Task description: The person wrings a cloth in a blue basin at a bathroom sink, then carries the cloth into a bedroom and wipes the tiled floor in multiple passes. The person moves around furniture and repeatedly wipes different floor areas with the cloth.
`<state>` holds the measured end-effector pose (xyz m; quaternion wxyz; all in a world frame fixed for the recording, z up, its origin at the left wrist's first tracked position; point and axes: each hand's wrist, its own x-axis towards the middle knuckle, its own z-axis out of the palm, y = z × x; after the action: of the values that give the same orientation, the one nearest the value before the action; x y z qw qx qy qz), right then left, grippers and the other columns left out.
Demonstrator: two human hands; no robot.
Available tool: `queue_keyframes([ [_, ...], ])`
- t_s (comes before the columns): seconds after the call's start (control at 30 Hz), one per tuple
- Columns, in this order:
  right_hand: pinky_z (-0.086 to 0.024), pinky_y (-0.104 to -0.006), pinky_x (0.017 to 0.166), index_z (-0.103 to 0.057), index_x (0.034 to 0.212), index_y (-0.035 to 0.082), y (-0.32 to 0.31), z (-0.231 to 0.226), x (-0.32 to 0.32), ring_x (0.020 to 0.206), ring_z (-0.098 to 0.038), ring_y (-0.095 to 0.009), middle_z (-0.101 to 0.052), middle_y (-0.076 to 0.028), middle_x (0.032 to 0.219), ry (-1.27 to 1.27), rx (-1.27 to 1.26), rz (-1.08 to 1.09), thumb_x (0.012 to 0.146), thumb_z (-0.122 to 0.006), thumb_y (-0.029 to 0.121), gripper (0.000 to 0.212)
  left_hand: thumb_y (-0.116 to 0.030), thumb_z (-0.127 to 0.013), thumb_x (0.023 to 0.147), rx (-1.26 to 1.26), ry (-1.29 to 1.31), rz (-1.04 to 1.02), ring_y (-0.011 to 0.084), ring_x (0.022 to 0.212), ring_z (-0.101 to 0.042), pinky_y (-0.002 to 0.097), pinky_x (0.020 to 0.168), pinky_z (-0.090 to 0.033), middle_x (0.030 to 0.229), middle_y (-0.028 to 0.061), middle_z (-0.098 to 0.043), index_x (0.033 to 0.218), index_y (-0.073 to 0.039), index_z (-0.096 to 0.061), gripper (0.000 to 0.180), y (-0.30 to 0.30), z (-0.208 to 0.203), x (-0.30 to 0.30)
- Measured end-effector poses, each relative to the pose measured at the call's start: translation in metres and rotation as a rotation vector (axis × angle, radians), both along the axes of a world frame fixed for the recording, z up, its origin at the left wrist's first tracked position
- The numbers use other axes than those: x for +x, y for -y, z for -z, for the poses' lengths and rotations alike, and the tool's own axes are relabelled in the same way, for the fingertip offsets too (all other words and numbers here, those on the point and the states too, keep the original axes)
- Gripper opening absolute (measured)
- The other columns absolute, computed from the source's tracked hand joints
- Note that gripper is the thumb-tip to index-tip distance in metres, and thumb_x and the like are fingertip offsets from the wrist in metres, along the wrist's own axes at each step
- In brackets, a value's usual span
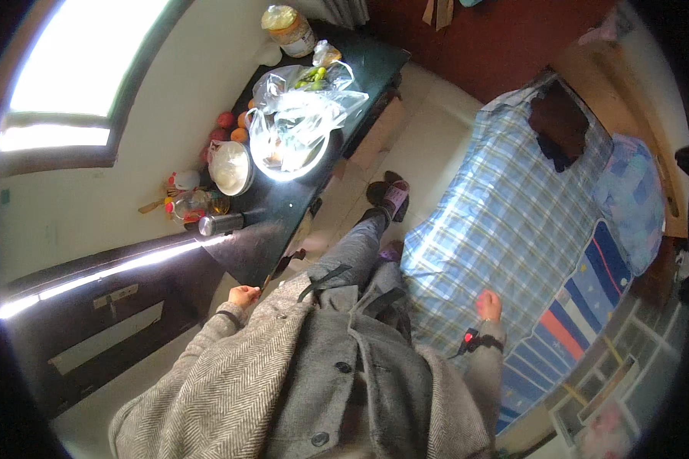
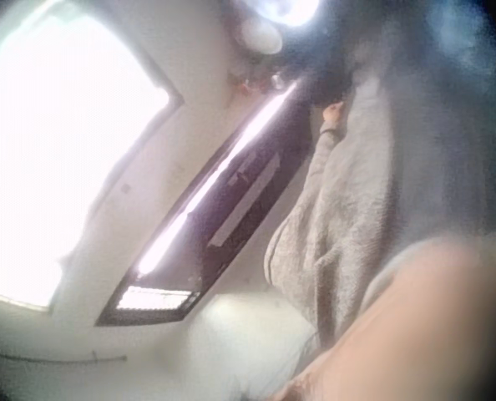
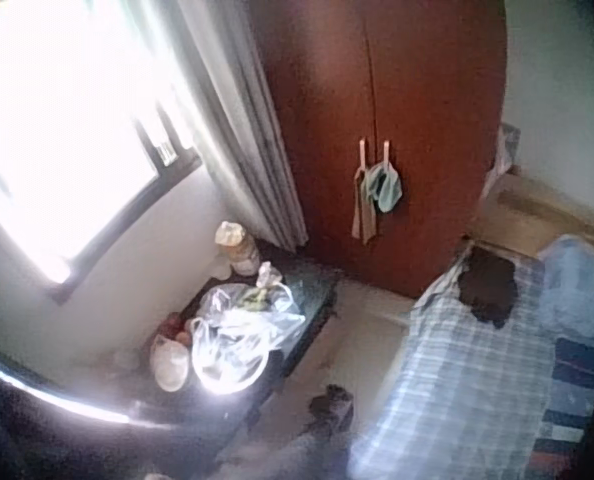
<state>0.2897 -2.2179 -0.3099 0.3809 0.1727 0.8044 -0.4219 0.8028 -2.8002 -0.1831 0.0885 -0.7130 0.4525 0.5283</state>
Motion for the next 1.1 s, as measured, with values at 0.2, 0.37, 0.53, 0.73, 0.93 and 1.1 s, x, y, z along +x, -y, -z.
queue_keyframes([
  [0.2, -0.048, -0.0279, 0.061, -0.062, 0.112, 0.009, 0.073, 0.01, -0.021, 0.072, -0.061, -0.014, -0.065, -0.004, 0.096, -0.115, -0.081, -0.091, 0.092, -0.056, 0.028, 0.028, -0.015, -0.07, 0.085, -0.024, -0.067, 0.042, 0.01, 0.057, -0.054, 0.0242, 0.053, -0.043, 0.069, 0.0036, -0.063, 0.076, 0.0, -0.065, 0.019, 0.018, -0.038, -0.059],
  [0.37, -0.049, -0.0268, 0.069, -0.063, 0.113, 0.008, 0.152, -0.026, -0.004, 0.078, -0.062, -0.013, -0.065, -0.004, 0.097, -0.137, -0.099, -0.204, 0.092, -0.056, 0.023, 0.026, -0.015, -0.071, 0.085, 0.042, -0.106, 0.222, 0.0094, 0.059, -0.053, 0.0243, 0.057, -0.044, 0.069, 0.0011, -0.061, 0.077, -0.002, -0.065, 0.017, 0.045, -0.023, -0.148],
  [0.53, -0.051, -0.033, 0.077, -0.06, 0.115, 0.006, 0.258, 0.027, 0.008, 0.087, -0.064, -0.02, -0.066, -0.011, 0.102, -0.163, -0.044, -0.342, 0.091, -0.057, 0.02, 0.028, -0.017, -0.07, 0.086, 0.221, -0.183, 0.327, 0.0115, 0.069, -0.056, 0.0267, 0.065, -0.048, 0.075, 0.0028, -0.063, 0.085, 0.001, -0.066, 0.019, 0.041, 0.024, -0.223],
  [0.73, -0.047, -0.0417, 0.089, -0.057, 0.119, 0.009, 0.369, 0.196, 0.009, 0.105, -0.057, -0.034, -0.057, -0.017, 0.111, -0.216, 0.019, -0.524, 0.083, -0.063, 0.019, 0.038, -0.024, -0.069, 0.088, 0.292, 0.011, 0.619, 0.0087, 0.061, -0.053, 0.0261, 0.057, -0.045, 0.067, 0.0007, -0.058, 0.081, 0.001, -0.065, 0.026, 0.012, 0.097, -0.252],
  [0.93, -0.041, -0.0441, 0.099, -0.041, 0.134, 0.003, 0.405, 0.386, 0.021, 0.121, -0.045, -0.041, -0.042, -0.024, 0.135, -0.374, 0.115, -0.721, 0.081, -0.066, 0.021, 0.061, -0.019, -0.069, 0.088, 0.421, 0.139, 0.289, 0.0079, 0.067, -0.055, 0.0235, 0.063, -0.045, 0.074, 0.0022, -0.063, 0.085, 0.0, -0.066, 0.02, 0.016, 0.151, -0.235],
  [1.1, -0.031, -0.0516, 0.107, -0.032, 0.144, 0.012, 0.433, 0.497, -0.029, 0.134, -0.03, -0.041, -0.031, -0.021, 0.147, -0.46, 0.215, -0.713, 0.083, -0.065, 0.032, 0.072, -0.013, -0.069, 0.088, 0.422, 0.196, 0.186, 0.0086, 0.068, -0.057, 0.0229, 0.066, -0.047, 0.076, 0.0026, -0.064, 0.086, 0.001, -0.066, 0.014, 0.023, 0.179, -0.236],
])
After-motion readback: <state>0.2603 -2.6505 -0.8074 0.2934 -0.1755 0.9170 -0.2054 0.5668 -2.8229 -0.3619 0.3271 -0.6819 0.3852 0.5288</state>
